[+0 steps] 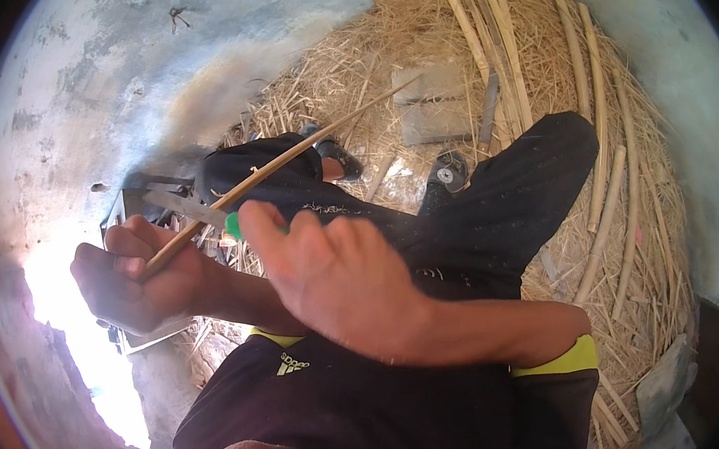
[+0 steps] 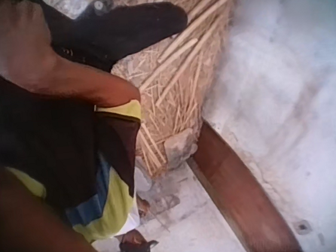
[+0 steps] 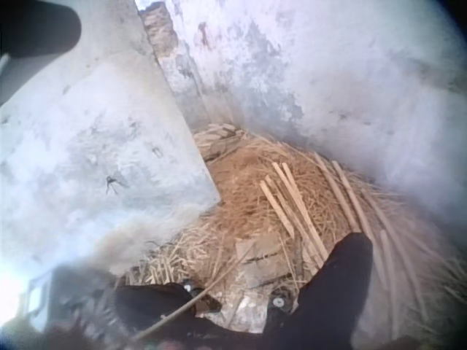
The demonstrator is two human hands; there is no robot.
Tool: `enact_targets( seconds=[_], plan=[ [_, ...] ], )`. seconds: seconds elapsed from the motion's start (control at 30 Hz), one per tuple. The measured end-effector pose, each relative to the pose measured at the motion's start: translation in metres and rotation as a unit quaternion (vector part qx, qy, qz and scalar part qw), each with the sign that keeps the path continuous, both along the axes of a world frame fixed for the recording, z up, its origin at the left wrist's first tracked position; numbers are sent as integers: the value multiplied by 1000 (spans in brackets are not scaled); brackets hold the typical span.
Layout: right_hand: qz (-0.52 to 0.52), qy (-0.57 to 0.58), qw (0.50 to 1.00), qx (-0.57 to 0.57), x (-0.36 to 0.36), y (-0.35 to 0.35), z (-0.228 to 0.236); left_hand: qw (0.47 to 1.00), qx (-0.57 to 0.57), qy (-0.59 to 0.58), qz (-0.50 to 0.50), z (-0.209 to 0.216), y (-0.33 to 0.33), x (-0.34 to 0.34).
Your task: The person sits on a straw-covered floor and uses a green-handled knife to shave thin strips from a long wooden stick. The person holds the stick with their left hand and repeatedly scrapes the knife along its length to remove the outer layer.
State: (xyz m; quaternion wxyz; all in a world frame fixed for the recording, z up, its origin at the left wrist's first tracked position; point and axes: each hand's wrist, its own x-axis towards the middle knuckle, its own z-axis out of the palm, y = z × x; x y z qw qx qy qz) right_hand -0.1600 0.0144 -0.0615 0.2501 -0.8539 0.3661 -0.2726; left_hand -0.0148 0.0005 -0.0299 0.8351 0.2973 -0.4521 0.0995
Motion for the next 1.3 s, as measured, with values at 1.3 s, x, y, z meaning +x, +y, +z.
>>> enact_targets(
  seconds=[1.3],
  plan=[
    [11, 50, 993, 110, -12, 4, 23, 923, 27, -282, 262, -6, 5, 11]
  ],
)
